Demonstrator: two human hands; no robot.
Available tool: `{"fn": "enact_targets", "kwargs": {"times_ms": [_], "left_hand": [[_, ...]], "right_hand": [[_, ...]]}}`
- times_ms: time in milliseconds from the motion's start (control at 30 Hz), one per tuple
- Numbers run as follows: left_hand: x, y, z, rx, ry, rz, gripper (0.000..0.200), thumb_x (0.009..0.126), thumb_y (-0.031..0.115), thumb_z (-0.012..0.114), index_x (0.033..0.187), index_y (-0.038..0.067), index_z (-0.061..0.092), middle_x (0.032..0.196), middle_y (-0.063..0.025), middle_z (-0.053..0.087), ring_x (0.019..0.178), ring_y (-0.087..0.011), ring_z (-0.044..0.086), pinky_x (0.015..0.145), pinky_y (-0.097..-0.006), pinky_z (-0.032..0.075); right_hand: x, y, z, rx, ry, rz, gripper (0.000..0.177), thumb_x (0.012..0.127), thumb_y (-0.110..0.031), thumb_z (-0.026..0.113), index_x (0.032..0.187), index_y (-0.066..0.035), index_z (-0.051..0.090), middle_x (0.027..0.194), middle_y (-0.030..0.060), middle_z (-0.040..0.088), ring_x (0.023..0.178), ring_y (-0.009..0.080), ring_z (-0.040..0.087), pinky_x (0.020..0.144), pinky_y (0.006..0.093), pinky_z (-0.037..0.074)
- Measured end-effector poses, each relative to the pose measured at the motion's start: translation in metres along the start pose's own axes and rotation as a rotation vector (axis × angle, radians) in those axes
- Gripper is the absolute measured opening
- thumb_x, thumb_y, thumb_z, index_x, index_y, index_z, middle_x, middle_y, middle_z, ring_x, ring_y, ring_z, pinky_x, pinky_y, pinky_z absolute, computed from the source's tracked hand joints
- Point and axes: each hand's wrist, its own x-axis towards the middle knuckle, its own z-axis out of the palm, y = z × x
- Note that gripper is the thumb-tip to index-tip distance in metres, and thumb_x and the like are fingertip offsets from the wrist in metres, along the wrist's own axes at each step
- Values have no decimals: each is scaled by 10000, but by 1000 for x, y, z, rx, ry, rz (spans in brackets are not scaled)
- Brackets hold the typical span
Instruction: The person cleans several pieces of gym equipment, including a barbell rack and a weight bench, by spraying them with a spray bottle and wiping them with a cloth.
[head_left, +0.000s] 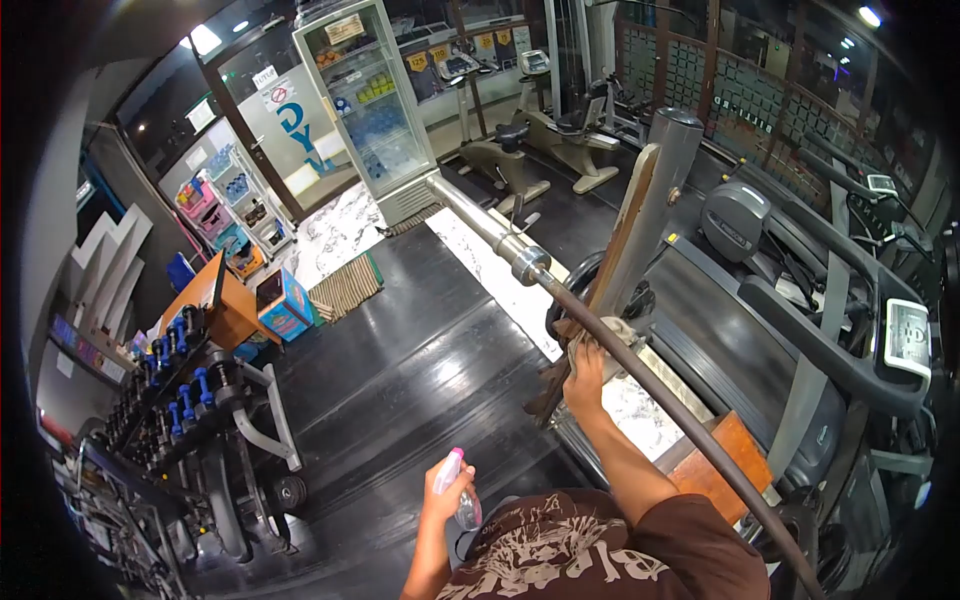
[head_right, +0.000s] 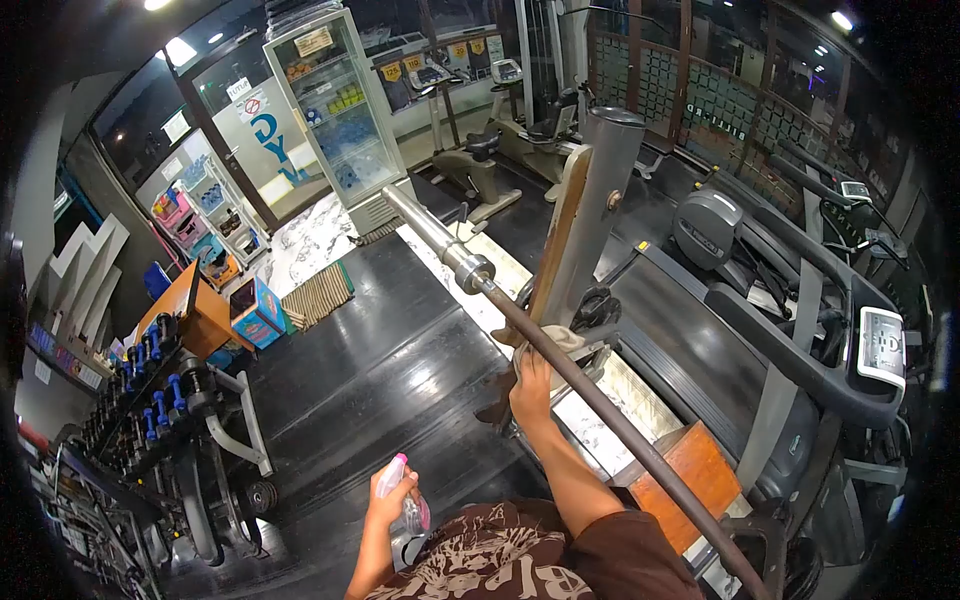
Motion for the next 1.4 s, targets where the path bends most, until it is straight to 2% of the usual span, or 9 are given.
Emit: {"fn": "enact_targets", "kwargs": {"times_ms": [367,467,567,800,933,1167,1300,1367,1400], "left_hand": [[13,7,26,32,-120,16,134,892,69,708,898,17,585,663,-51,612,530,-166,639,515,-309,489],[12,13,31,32,-143,30,127,891,63,706,899,11,590,665,-51,613,532,-165,637,514,-305,493],[5,9,26,12,-120,19,124,888,56,704,899,8,591,674,-55,615,535,-169,638,513,-311,504],[-12,1,13,-41,-64,2,123,884,56,704,902,9,591,699,-67,619,541,-182,646,515,-320,517],[-12,-3,14,-52,-46,-18,133,881,67,711,904,12,592,695,-70,623,541,-183,648,519,-317,514],[-5,15,32,-5,-101,-19,131,881,73,710,894,13,594,676,-68,622,541,-180,646,525,-319,517],[-6,13,24,-20,-116,17,117,878,54,698,891,13,589,661,-69,621,524,-181,640,521,-316,513],[-9,11,20,-27,-82,-5,109,878,41,689,890,9,585,651,-71,617,518,-185,639,518,-316,511],[-10,9,19,-22,-65,-14,111,879,41,689,890,8,583,647,-72,616,519,-186,640,517,-317,511]], "right_hand": [[-55,23,-33,-22,-604,31,636,744,110,545,1370,-2,540,1453,230,493,1396,475,377,1177,467,323],[-81,40,-24,482,-378,484,667,782,116,499,1442,27,460,1472,232,488,1415,353,420,1156,369,341],[-34,-12,-55,458,-76,385,675,811,117,481,1479,57,401,1478,233,485,1391,281,455,1131,327,346],[-14,1,8,67,-57,8,652,778,108,523,1425,78,447,1463,322,435,1386,482,386,1191,459,290],[-35,29,-4,-26,-352,-125,658,740,96,582,1390,44,495,1471,309,422,1401,471,366,1195,472,299],[-93,41,-37,78,-909,357,570,807,27,545,1372,-46,579,1457,198,506,1381,380,441,1148,436,372],[-94,77,-17,596,-454,551,555,862,14,491,1408,-59,557,1446,221,531,1349,317,511,1118,353,383],[-11,-28,-85,539,-291,777,634,841,102,396,1439,-61,528,1327,125,630,1201,183,590,1040,285,420],[-11,-2,-62,533,-128,465,633,830,119,412,1443,-11,496,1343,167,615,1250,248,581,1073,327,405]]}}
